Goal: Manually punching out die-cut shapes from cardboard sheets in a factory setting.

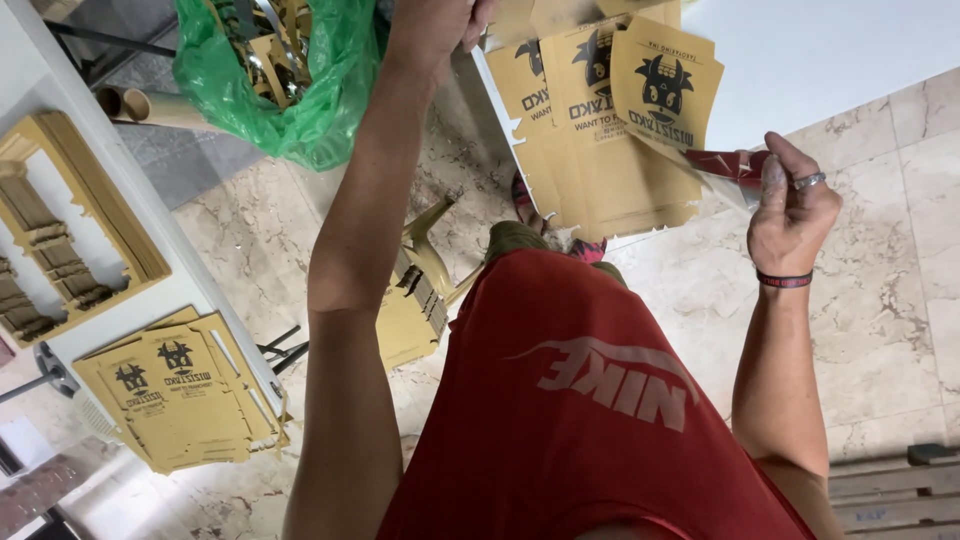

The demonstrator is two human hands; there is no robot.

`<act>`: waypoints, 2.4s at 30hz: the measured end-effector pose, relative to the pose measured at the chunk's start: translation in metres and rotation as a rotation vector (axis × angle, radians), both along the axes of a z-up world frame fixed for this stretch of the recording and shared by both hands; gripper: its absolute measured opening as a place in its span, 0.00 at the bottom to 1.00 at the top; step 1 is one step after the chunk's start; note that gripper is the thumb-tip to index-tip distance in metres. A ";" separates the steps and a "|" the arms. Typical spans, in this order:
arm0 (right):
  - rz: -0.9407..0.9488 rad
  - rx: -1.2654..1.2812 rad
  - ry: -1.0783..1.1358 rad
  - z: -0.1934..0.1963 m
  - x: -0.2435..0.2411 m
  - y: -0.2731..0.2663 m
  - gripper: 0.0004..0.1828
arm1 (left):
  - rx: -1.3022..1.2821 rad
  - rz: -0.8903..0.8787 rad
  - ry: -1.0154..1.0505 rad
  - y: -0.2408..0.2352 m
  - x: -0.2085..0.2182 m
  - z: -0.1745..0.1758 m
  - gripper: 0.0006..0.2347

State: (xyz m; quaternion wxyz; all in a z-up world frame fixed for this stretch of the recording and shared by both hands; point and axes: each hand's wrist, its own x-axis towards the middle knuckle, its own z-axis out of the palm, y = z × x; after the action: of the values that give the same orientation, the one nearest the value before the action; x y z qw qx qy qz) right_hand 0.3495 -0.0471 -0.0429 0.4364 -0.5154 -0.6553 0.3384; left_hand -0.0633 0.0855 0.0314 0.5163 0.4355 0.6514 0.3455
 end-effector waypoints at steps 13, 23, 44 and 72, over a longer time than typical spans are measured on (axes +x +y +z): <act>0.081 0.052 0.055 -0.002 -0.024 0.006 0.15 | 0.122 -0.279 0.371 0.017 0.013 -0.014 0.09; 0.155 0.442 -0.292 -0.083 -0.087 -0.027 0.19 | 0.491 -0.328 0.332 -0.014 0.036 0.018 0.24; 0.548 0.292 -0.401 -0.197 -0.076 -0.105 0.10 | 0.058 -0.418 0.115 -0.232 0.079 -0.220 0.13; -0.215 -0.156 -0.534 -0.173 -0.106 0.064 0.32 | -0.302 0.088 0.309 -0.044 0.015 -0.253 0.42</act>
State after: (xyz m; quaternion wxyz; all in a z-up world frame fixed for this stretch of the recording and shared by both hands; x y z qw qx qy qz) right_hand 0.2437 0.0172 -0.2162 0.2407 -0.6846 -0.6607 0.1921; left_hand -0.0484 0.0412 -0.2215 0.4541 0.3722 0.7855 0.1954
